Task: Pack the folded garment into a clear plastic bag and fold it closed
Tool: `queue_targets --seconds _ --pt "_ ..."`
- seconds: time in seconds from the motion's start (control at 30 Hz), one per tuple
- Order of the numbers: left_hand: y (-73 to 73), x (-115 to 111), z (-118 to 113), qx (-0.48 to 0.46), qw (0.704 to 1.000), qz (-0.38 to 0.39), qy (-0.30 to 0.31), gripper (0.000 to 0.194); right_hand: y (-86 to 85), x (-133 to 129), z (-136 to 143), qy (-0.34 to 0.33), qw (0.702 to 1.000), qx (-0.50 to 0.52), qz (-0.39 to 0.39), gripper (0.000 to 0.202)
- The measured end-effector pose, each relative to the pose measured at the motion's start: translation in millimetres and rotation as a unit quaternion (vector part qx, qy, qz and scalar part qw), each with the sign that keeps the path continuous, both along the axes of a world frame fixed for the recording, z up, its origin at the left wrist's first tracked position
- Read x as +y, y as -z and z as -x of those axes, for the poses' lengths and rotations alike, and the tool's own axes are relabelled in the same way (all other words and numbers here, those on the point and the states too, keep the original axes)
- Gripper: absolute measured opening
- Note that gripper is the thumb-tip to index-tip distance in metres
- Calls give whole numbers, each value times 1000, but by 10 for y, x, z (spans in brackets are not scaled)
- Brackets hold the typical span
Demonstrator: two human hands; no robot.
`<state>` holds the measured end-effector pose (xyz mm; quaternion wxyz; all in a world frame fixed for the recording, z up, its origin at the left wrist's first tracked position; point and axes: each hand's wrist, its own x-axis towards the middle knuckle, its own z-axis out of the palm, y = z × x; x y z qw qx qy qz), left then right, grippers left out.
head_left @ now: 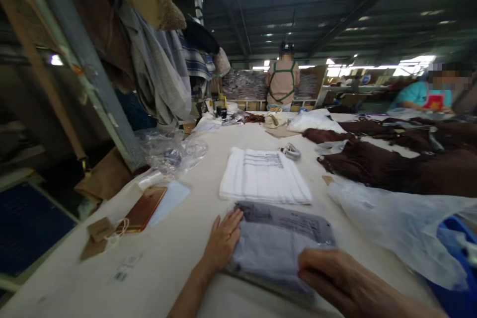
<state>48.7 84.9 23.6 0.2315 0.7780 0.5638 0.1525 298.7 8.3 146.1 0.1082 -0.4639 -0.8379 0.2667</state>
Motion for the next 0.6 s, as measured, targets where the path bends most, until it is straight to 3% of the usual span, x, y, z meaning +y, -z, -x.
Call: queue_targets --seconds 0.1,0.27,0.43,0.6 --pt "25 -20 22 -21 1000 1 3 52 -66 533 454 -95 994 -36 28 24" --pt "50 -11 25 -31 999 -11 8 59 242 1189 799 -137 982 -121 36 16" --pt "68 -22 13 -63 998 -14 2 62 489 1370 984 -83 977 -192 35 14" --pt "21 -27 5 -61 998 8 5 65 556 1529 982 12 961 -264 84 23"
